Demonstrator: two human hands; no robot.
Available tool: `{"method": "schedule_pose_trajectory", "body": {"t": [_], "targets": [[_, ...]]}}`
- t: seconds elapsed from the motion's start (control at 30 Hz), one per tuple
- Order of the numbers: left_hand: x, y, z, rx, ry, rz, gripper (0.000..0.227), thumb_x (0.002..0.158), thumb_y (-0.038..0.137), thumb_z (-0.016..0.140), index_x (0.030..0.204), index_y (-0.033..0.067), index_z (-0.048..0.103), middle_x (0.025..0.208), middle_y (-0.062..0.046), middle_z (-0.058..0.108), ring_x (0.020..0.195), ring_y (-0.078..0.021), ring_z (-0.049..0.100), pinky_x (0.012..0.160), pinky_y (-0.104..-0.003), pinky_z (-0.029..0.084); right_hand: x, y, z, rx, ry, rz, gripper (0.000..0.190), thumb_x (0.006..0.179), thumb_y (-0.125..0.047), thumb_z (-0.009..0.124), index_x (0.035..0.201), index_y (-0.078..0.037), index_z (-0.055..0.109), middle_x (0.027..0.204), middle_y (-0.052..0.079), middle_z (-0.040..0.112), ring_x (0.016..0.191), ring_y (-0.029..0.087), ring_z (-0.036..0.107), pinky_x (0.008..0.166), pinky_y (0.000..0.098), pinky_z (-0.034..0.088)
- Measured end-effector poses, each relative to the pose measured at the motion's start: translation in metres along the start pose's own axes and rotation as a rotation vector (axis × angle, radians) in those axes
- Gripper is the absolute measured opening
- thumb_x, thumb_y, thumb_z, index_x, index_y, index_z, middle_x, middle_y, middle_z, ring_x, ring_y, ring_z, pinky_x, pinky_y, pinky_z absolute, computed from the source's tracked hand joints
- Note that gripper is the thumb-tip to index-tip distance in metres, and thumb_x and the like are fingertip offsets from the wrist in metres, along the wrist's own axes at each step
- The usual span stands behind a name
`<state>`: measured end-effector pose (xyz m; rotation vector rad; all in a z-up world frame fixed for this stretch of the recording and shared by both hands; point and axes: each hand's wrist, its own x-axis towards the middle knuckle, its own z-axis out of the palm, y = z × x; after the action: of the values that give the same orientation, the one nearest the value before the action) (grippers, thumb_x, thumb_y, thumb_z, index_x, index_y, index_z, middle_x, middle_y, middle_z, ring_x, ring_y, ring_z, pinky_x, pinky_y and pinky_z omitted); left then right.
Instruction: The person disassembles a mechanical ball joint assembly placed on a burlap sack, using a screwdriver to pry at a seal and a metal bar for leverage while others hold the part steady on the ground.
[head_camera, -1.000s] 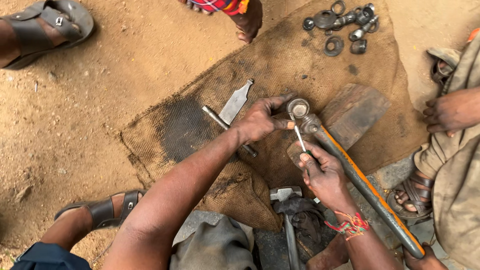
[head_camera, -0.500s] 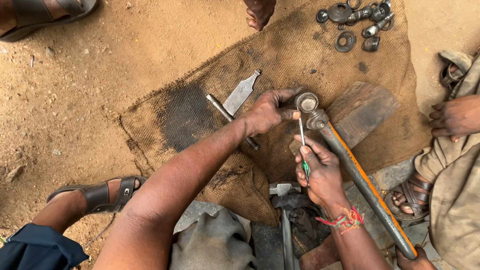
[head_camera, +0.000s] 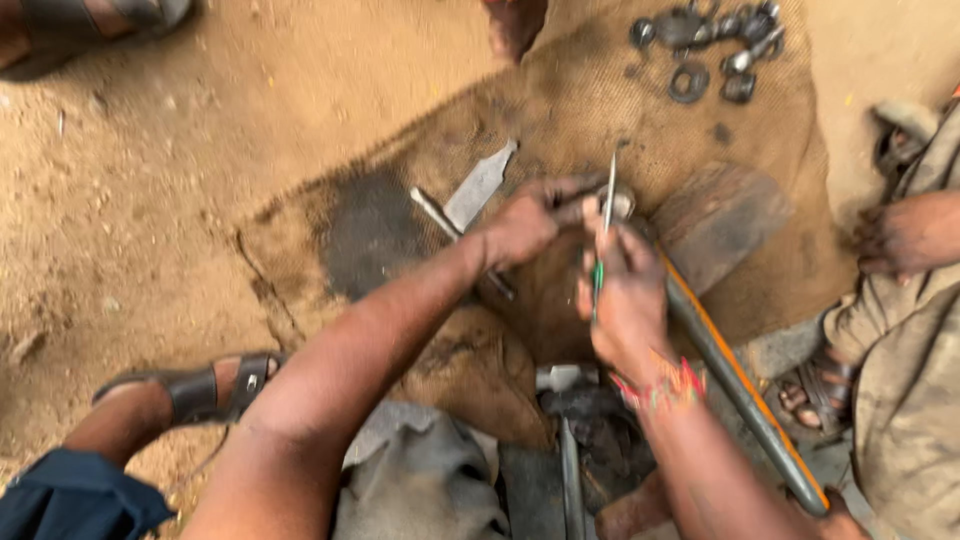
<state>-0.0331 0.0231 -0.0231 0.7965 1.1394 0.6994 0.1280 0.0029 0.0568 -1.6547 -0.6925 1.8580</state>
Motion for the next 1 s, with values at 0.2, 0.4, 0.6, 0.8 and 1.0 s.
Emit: {"method": "schedule_pose_trajectory", "body": {"t": [0.2, 0.4, 0.6, 0.8, 1.0], "targets": [[0.000, -0.009, -0.003, -0.104, -0.091, 0.063, 0.057, 0.092, 0.011, 0.069, 0.147, 0.0155, 0.054, 0.159, -0.005, 0.047, 0.145, -0.0217, 0.045, 0.122, -0.038, 0.035, -0.048, 0.036, -0.013, -0.126, 0.002, 0.095, 0.025, 0.104, -0.022, 0.054, 0.122, -0.010, 0.066, 0.073, 0.000, 0.053, 0.046, 0.008, 0.045, 0.036, 0.0247, 0.035], [0.003, -0.008, -0.004, -0.127, -0.070, 0.025, 0.046, 0.094, 0.010, 0.071, 0.138, 0.0071, 0.061, 0.154, -0.011, 0.057, 0.142, -0.0242, 0.053, 0.123, -0.038, 0.040, -0.042, 0.054, 0.002, 0.040, 0.069, 0.081, 0.023, 0.106, -0.022, 0.053, 0.121, -0.012, 0.065, 0.075, 0.001, 0.053, 0.047, 0.008, 0.046, 0.037, 0.0234, 0.036], [-0.004, 0.000, -0.003, -0.017, -0.064, 0.031, 0.054, 0.093, 0.015, 0.074, 0.143, 0.0101, 0.056, 0.151, -0.012, 0.059, 0.141, -0.0224, 0.054, 0.123, -0.037, 0.042, -0.041, 0.053, -0.002, -0.021, 0.042, -0.006, 0.023, 0.105, -0.022, 0.053, 0.122, -0.011, 0.065, 0.075, 0.000, 0.053, 0.046, 0.008, 0.047, 0.036, 0.0234, 0.036], [-0.003, 0.005, -0.001, -0.031, -0.040, 0.028, 0.062, 0.091, 0.021, 0.069, 0.150, 0.0159, 0.049, 0.154, -0.007, 0.053, 0.141, -0.0208, 0.051, 0.119, -0.037, 0.041, -0.038, 0.060, 0.012, 0.056, 0.075, -0.049, 0.023, 0.107, -0.023, 0.052, 0.120, -0.009, 0.064, 0.074, 0.001, 0.053, 0.045, 0.008, 0.047, 0.035, 0.0239, 0.036], [-0.005, 0.018, 0.004, 0.004, 0.030, 0.002, 0.055, 0.095, 0.033, 0.068, 0.145, 0.0123, 0.057, 0.141, -0.012, 0.066, 0.132, -0.0232, 0.062, 0.113, -0.037, 0.050, -0.033, 0.043, 0.027, 0.235, 0.058, 0.021, 0.024, 0.107, -0.025, 0.049, 0.119, -0.010, 0.062, 0.074, 0.002, 0.054, 0.048, 0.010, 0.047, 0.037, 0.0256, 0.036]]}}
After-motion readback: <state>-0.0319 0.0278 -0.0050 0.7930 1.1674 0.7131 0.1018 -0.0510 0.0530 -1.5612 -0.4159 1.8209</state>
